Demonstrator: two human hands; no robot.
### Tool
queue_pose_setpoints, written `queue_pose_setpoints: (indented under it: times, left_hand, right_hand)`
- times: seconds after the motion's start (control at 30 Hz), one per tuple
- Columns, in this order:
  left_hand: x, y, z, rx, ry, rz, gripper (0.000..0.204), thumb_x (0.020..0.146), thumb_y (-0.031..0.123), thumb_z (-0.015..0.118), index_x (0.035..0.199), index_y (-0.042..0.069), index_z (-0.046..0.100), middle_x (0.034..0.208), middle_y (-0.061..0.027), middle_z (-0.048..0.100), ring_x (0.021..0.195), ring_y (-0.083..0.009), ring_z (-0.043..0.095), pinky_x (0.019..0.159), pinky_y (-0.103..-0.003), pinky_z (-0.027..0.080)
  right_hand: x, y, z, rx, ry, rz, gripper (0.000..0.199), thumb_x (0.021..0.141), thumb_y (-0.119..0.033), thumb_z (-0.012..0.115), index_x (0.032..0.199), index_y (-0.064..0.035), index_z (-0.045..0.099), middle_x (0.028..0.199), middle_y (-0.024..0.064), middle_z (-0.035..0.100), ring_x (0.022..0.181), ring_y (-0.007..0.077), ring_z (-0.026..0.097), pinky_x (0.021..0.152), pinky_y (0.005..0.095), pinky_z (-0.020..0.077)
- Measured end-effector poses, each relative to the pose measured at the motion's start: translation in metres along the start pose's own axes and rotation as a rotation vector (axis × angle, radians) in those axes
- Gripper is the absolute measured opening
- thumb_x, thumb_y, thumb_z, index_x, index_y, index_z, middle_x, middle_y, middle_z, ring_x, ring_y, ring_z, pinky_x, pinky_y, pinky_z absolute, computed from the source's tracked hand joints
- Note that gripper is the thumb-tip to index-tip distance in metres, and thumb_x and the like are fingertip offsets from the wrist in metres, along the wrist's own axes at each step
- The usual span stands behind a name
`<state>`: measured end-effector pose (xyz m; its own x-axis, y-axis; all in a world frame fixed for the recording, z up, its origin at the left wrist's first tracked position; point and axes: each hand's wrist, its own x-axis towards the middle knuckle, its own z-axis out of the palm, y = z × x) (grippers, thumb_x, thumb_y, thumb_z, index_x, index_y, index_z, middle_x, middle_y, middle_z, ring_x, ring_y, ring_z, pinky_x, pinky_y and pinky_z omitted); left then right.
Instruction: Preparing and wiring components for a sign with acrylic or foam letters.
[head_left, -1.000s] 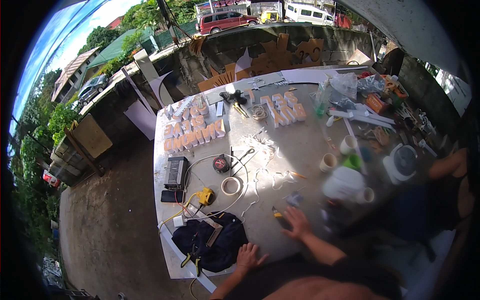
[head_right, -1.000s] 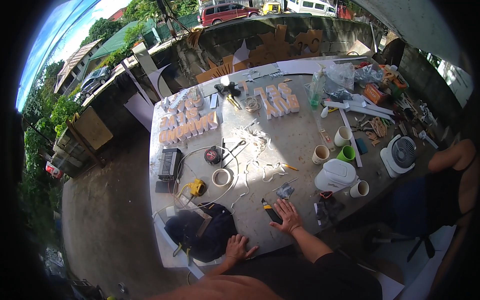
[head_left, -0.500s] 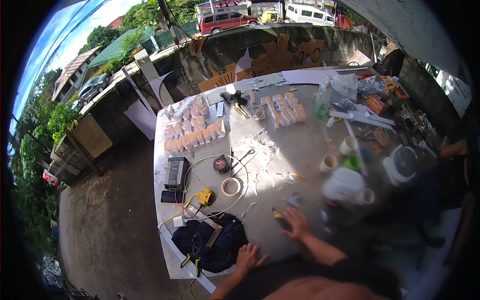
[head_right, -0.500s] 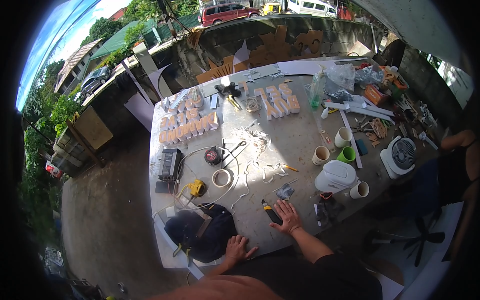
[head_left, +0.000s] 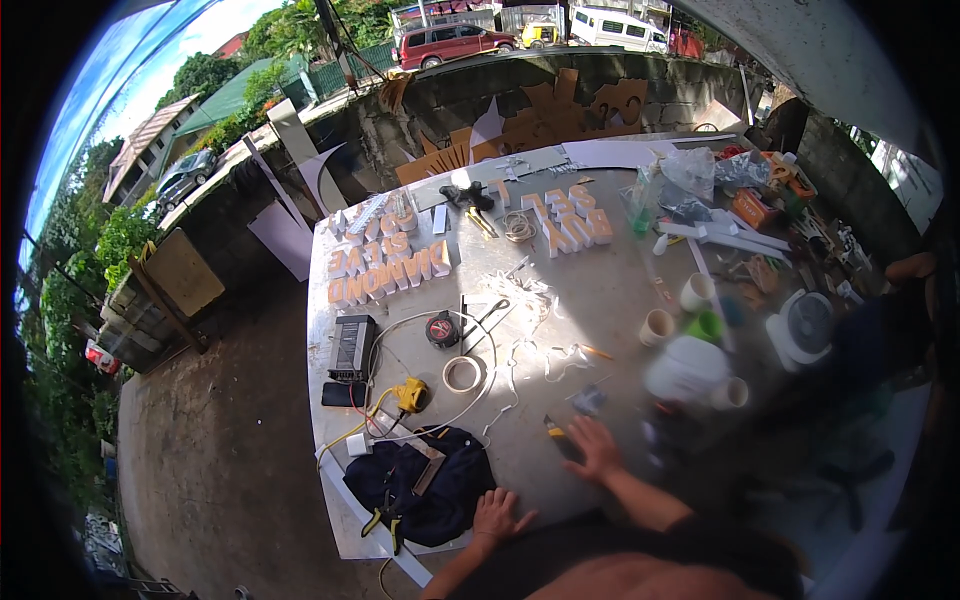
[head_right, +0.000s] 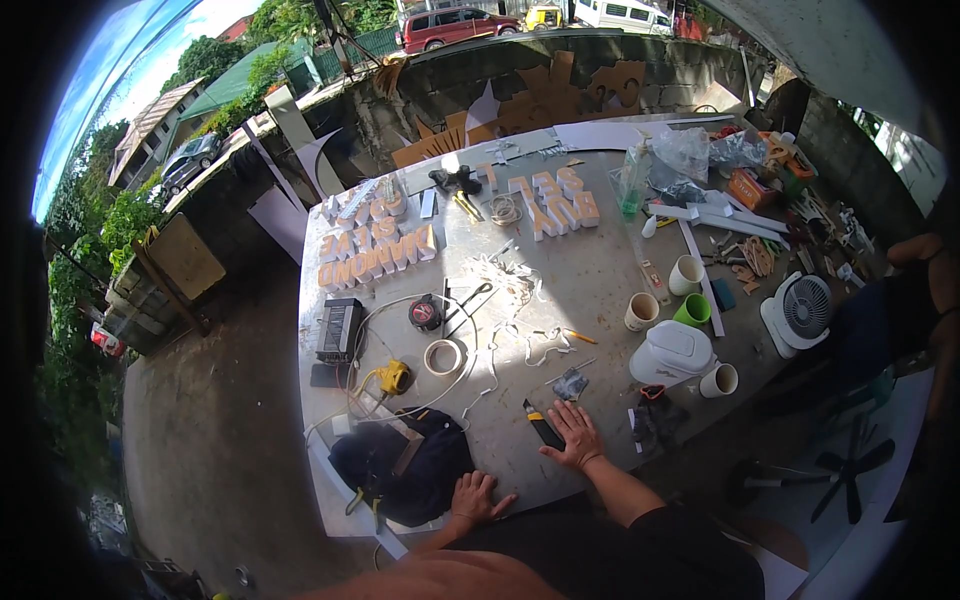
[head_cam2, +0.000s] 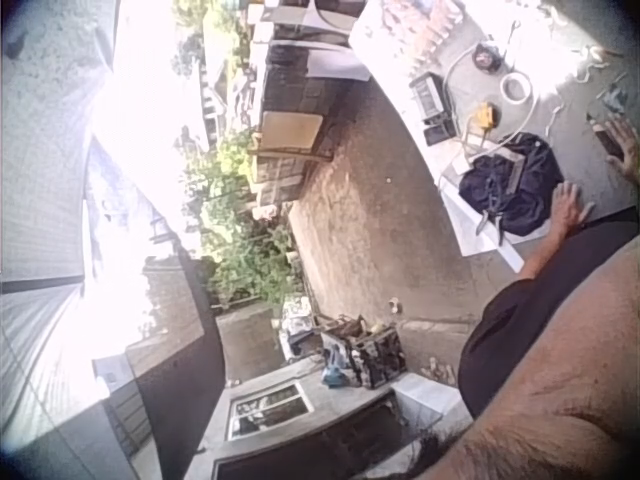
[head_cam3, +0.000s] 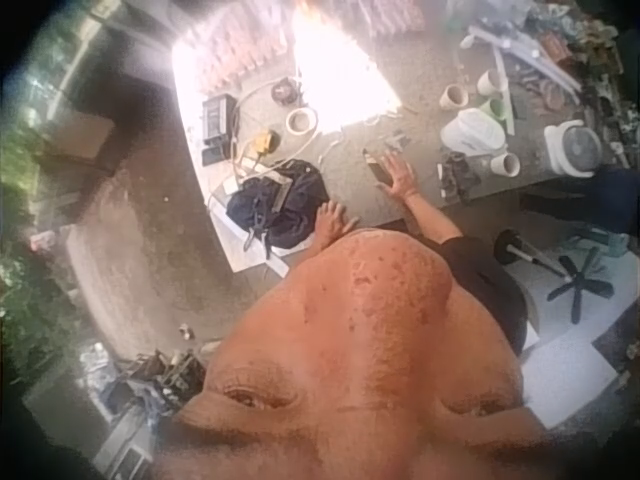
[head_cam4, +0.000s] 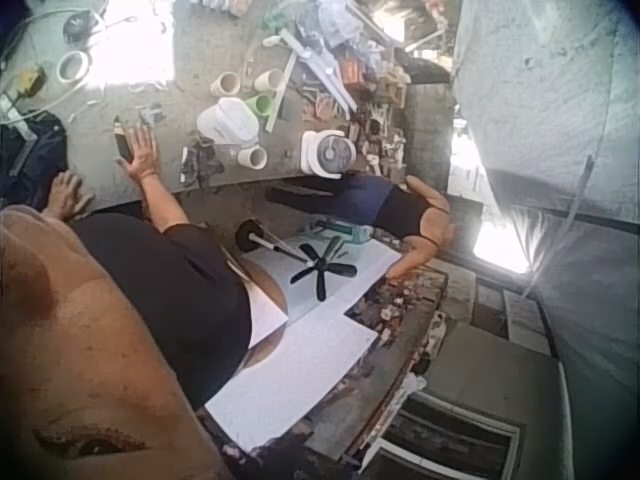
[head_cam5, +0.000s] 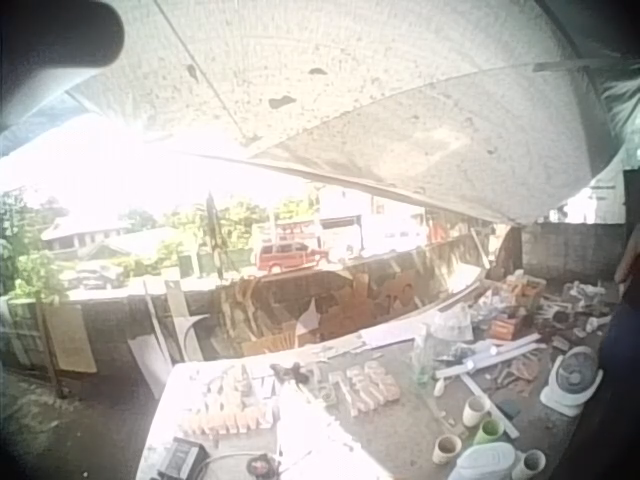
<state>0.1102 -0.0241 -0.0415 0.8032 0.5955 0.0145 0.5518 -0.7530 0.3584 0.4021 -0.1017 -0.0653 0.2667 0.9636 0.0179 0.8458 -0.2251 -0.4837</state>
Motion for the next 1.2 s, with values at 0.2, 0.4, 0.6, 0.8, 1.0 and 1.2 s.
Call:
queue_pose_setpoints:
  times: [0.2, 0.4, 0.6, 0.8, 1.0, 1.2]
  left_hand:
    - [-0.0017, -0.0024, 0.0044, 0.015, 0.010, 0.010, 0.054, 0.085, 0.064, 0.065, 0.094, 0.010, 0.062, 0.096, -0.0097, 0.054, 0.091, -0.0279, 0.053, 0.080, -0.039, 0.043]
    - [-0.0015, -0.0022, 0.0045, 0.008, -0.019, 0.002, 0.056, 0.086, 0.065, 0.063, 0.096, 0.010, 0.062, 0.096, -0.0104, 0.054, 0.092, -0.0285, 0.053, 0.081, -0.040, 0.043]
    - [-0.0007, 0.0000, 0.0014, -0.005, -0.032, -0.007, 0.056, 0.086, 0.065, 0.063, 0.096, 0.010, 0.062, 0.097, -0.0109, 0.054, 0.093, -0.0292, 0.052, 0.082, -0.040, 0.042]
    - [-0.0008, -0.0007, 0.0017, -0.005, -0.014, 0.003, 0.056, 0.086, 0.065, 0.064, 0.095, 0.010, 0.061, 0.096, -0.0110, 0.053, 0.092, -0.0291, 0.052, 0.082, -0.040, 0.042]
    - [-0.0005, -0.0008, 0.0019, 0.001, -0.005, 0.008, 0.055, 0.086, 0.064, 0.064, 0.095, 0.010, 0.061, 0.096, -0.0107, 0.053, 0.091, -0.0289, 0.053, 0.080, -0.040, 0.042]
    - [-0.0008, -0.0002, 0.0004, -0.003, -0.002, 0.005, 0.054, 0.086, 0.063, 0.064, 0.095, 0.010, 0.062, 0.096, -0.0102, 0.054, 0.091, -0.0285, 0.053, 0.080, -0.040, 0.042]
  right_hand:
    - [0.0000, 0.0022, 0.0037, 0.001, 0.007, -0.007, 0.096, 0.084, -0.081, 0.049, 0.152, -0.0124, 0.045, 0.163, 0.0113, 0.032, 0.151, 0.0298, 0.029, 0.123, 0.0492, 0.0195]
    - [-0.0006, 0.0034, 0.0043, -0.007, 0.002, -0.003, 0.096, 0.084, -0.081, 0.049, 0.151, -0.0128, 0.045, 0.163, 0.0109, 0.032, 0.151, 0.0294, 0.029, 0.123, 0.0488, 0.0196]
    - [-0.0015, 0.0027, 0.0033, -0.003, 0.013, -0.004, 0.094, 0.084, -0.080, 0.050, 0.151, -0.0130, 0.046, 0.163, 0.0107, 0.034, 0.150, 0.0292, 0.030, 0.123, 0.0484, 0.0199]
    - [-0.0012, 0.0026, 0.0040, -0.017, 0.015, -0.006, 0.094, 0.085, -0.079, 0.050, 0.151, -0.0131, 0.046, 0.162, 0.0108, 0.034, 0.150, 0.0293, 0.031, 0.122, 0.0484, 0.0206]
    - [-0.0004, 0.0024, 0.0033, -0.029, 0.019, -0.009, 0.093, 0.085, -0.079, 0.050, 0.151, -0.0128, 0.046, 0.162, 0.0110, 0.034, 0.150, 0.0296, 0.031, 0.122, 0.0485, 0.0210]
    - [-0.0001, 0.0010, 0.0028, -0.025, 0.023, -0.014, 0.093, 0.085, -0.079, 0.051, 0.150, -0.0122, 0.047, 0.161, 0.0120, 0.035, 0.150, 0.0302, 0.032, 0.122, 0.0487, 0.0219]
